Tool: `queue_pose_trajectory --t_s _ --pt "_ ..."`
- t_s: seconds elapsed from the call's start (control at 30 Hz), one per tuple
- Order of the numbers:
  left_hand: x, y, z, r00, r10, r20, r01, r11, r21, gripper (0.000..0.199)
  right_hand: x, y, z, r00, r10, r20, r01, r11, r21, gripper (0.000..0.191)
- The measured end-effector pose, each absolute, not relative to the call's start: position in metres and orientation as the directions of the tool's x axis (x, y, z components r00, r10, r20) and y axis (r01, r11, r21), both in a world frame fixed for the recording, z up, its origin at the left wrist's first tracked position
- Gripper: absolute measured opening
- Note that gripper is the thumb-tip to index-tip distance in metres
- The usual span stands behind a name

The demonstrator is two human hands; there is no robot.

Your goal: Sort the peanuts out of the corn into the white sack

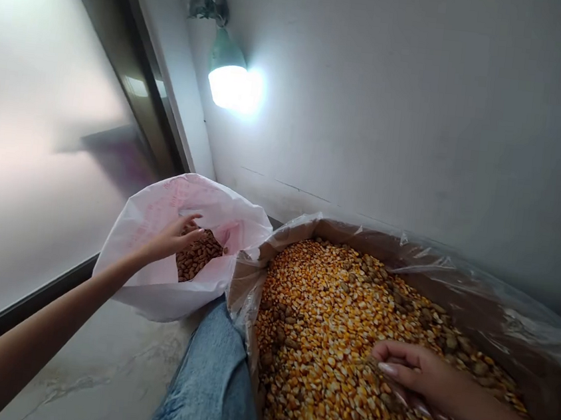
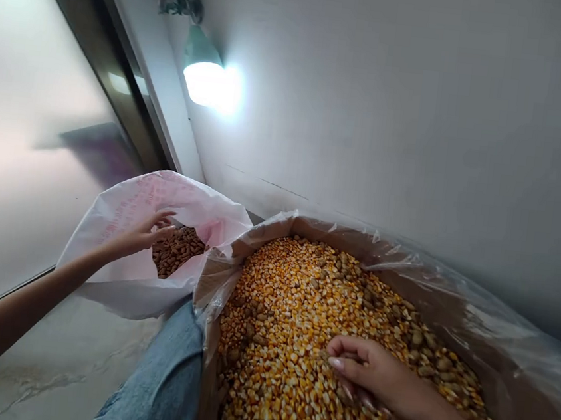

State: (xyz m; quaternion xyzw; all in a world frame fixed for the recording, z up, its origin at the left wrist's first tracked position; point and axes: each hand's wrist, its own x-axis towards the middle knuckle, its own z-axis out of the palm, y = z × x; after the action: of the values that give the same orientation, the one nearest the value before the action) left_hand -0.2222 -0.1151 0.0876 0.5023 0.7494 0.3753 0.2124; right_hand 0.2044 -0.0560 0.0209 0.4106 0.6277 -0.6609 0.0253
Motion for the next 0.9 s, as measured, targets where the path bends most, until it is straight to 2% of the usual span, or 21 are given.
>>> queue_pose_trajectory --t_s 0.07,0.13,0.2,0.27,0.37,0.47,0.53,0.6,0.7,0.8,0.9 --pt "-0.222 -0.133 0.09 -0.419 0.901 0.115 0.633 0.199 0.748 0.054 0.205 -0.057 0.018 -0.622 0.511 -0.593 0.519 -0.297 -0.802 0.037" --pt "-0.208 -0.161 0.089 -0.429 0.892 0.141 0.527 0.121 0.841 0.05 0.203 -0.059 0.019 -0.56 0.596 -0.576 0.466 -0.348 -0.813 0.038" --pt "-0.187 -0.195 0.083 -0.437 0.874 0.211 0.393 -0.026 0.919 0.043 0.196 -0.059 0.026 -0.481 0.709 -0.516 0.413 -0.336 -0.847 0.038" --pt "-0.169 -0.231 0.072 -0.41 0.879 0.243 0.362 -0.088 0.928 0.038 0.181 -0.058 0.041 -0.421 0.821 -0.386 0.368 -0.234 -0.9 0.037" --pt "-0.161 -0.27 0.052 -0.39 0.88 0.27 0.449 -0.074 0.89 0.03 0.134 -0.054 0.078 -0.345 0.937 -0.051 0.247 0.039 -0.968 0.03" --pt "-0.165 -0.286 0.042 -0.383 0.879 0.285 0.486 -0.071 0.871 0.032 0.059 -0.046 0.115 -0.231 0.919 0.321 -0.017 0.326 -0.945 0.024" --pt "-0.165 -0.287 0.043 -0.385 0.885 0.262 0.465 -0.059 0.883 0.037 0.003 -0.041 0.126 -0.227 0.878 0.421 -0.088 0.412 -0.907 0.025" --pt "-0.16 -0.285 0.05 -0.39 0.889 0.238 0.44 -0.047 0.897 0.04 -0.044 -0.04 0.124 -0.313 0.864 0.393 -0.034 0.404 -0.914 0.028" --pt "-0.147 -0.284 0.062 -0.348 0.91 0.225 0.424 -0.061 0.903 0.04 -0.077 -0.044 0.107 -0.629 0.763 0.149 0.137 0.298 -0.945 0.038" --pt "-0.137 -0.284 0.072 -0.252 0.95 0.187 0.399 -0.074 0.914 0.04 -0.043 -0.045 0.091 -0.666 0.737 0.115 0.214 0.336 -0.917 0.043" --pt "-0.13 -0.271 0.085 -0.128 0.984 0.126 0.344 -0.076 0.936 0.041 0.048 -0.039 0.085 -0.616 0.781 0.103 0.321 0.368 -0.873 0.035"
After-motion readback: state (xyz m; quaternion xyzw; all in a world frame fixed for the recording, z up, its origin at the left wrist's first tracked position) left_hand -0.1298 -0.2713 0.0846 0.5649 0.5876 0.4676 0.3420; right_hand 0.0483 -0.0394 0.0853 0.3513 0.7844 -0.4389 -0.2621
